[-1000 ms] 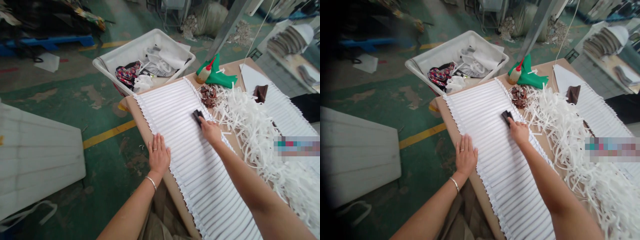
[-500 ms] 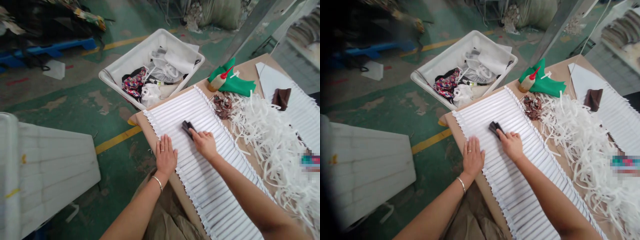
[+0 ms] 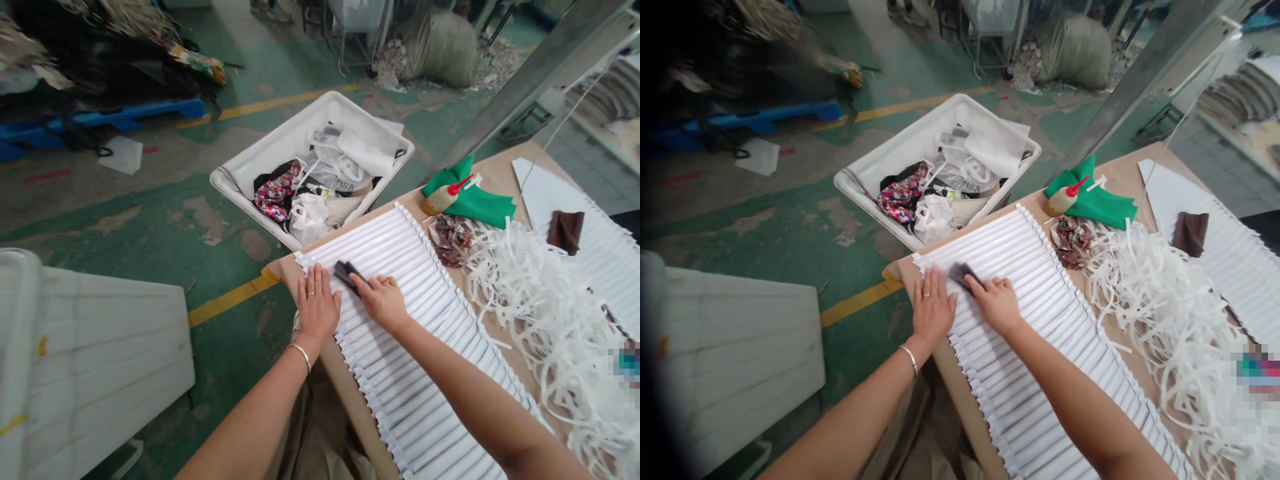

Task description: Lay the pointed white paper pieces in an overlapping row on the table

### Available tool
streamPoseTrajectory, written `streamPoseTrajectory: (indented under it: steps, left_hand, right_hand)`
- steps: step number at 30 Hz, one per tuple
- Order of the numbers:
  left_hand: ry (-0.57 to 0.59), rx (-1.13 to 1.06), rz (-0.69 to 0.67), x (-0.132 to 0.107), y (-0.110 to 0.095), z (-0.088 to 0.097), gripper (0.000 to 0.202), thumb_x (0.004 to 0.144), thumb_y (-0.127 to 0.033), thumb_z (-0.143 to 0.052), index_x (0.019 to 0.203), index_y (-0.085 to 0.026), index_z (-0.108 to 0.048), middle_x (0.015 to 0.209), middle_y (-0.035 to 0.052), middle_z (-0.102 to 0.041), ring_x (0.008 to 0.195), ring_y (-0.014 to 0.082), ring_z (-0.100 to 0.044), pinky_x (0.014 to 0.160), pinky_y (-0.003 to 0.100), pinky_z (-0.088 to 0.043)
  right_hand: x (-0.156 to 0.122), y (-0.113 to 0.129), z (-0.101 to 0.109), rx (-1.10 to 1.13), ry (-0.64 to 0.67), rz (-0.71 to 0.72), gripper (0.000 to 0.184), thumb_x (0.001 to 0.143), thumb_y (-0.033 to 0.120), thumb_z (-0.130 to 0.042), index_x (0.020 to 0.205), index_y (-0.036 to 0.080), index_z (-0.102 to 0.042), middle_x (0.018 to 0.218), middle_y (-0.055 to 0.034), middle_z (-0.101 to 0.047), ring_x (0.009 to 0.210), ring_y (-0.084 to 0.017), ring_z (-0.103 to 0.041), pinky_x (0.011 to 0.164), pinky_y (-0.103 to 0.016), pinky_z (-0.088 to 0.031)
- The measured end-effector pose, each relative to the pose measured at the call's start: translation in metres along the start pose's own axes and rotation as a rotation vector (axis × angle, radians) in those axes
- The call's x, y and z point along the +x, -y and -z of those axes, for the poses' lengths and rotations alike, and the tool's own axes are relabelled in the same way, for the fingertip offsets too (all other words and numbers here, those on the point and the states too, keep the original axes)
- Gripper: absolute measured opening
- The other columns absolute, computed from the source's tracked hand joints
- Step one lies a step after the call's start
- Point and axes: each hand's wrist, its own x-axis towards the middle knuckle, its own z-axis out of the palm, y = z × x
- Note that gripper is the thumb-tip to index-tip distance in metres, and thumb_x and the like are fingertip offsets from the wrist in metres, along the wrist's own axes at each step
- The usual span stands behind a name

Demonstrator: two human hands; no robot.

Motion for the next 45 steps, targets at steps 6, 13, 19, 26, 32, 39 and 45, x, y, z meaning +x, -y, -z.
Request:
streamPoseTrajectory:
  steps: [6,13,19,26,32,39,45]
  left_hand:
    - [-0.014,-0.015,-0.006,-0.002,0.009,-0.004,0.068,0.098,-0.036,-0.043,0.156,-0.005,-0.025,0.165,0.0174,-0.019,0.155,0.0300,-0.013,0.126,0.055,-0.015]
    - [-0.021,0.007,-0.062,0.033,0.042,0.008,0.063,0.098,-0.029,-0.043,0.154,-0.002,-0.031,0.161,0.0209,-0.028,0.154,0.0334,-0.015,0.125,0.057,-0.018]
    - [-0.022,0.002,-0.076,0.042,0.053,0.003,0.066,0.097,-0.030,-0.044,0.156,-0.005,-0.026,0.163,0.0190,-0.023,0.154,0.0312,-0.015,0.125,0.056,-0.019]
    - [-0.036,-0.038,-0.078,0.043,0.056,0.000,0.067,0.098,-0.030,-0.041,0.157,-0.005,-0.022,0.162,0.0207,-0.027,0.153,0.0322,-0.019,0.125,0.057,-0.019]
    - [-0.064,-0.086,-0.134,0.045,0.067,0.004,0.062,0.100,-0.023,-0.035,0.158,-0.006,-0.020,0.159,0.0224,-0.034,0.152,0.0319,-0.022,0.122,0.057,-0.024]
    - [0.036,-0.190,-0.484,0.056,0.114,0.019,0.068,0.095,-0.019,-0.034,0.161,-0.017,-0.013,0.158,0.0148,-0.039,0.150,0.0284,-0.029,0.118,0.049,-0.038]
    - [0.101,-0.271,-0.559,0.102,0.140,0.019,0.070,0.088,-0.035,-0.040,0.156,-0.022,-0.030,0.140,0.0128,-0.061,0.129,0.0333,-0.057,0.104,0.051,-0.051]
  right_hand:
    - [0.034,-0.129,0.051,-0.122,-0.047,-0.560,0.048,0.105,0.025,-0.030,0.147,0.008,-0.046,0.107,-0.0244,-0.066,0.088,-0.022,-0.055,0.077,-0.039,-0.026]
    - [0.077,0.017,0.026,0.015,0.011,-0.072,0.051,0.098,0.030,-0.051,0.149,0.031,-0.044,0.098,-0.0040,-0.069,0.094,-0.016,-0.055,0.085,-0.027,-0.033]
    - [0.113,-0.062,0.023,-0.057,-0.031,-0.310,0.045,0.103,0.027,-0.043,0.148,0.026,-0.048,0.098,-0.0095,-0.069,0.090,-0.019,-0.052,0.080,-0.034,-0.027]
    - [0.153,-0.145,0.068,-0.088,-0.120,-0.541,0.044,0.106,0.027,-0.035,0.146,0.013,-0.049,0.113,-0.0184,-0.066,0.093,-0.017,-0.053,0.080,-0.038,-0.024]
    - [0.092,0.009,0.047,0.000,-0.078,-0.361,0.045,0.099,0.029,-0.051,0.144,0.033,-0.049,0.090,-0.0030,-0.069,0.084,-0.018,-0.057,0.078,-0.031,-0.034]
    - [0.021,0.141,-0.007,0.418,-0.059,-0.372,0.055,0.089,0.041,-0.059,0.143,0.033,-0.048,0.096,-0.0075,-0.069,0.086,-0.027,-0.061,0.080,-0.042,-0.047]
    - [-0.052,0.064,0.053,0.519,-0.587,-0.980,0.033,0.093,0.043,-0.057,0.123,0.032,-0.066,0.099,-0.0045,-0.069,0.085,-0.021,-0.063,0.076,-0.034,-0.054]
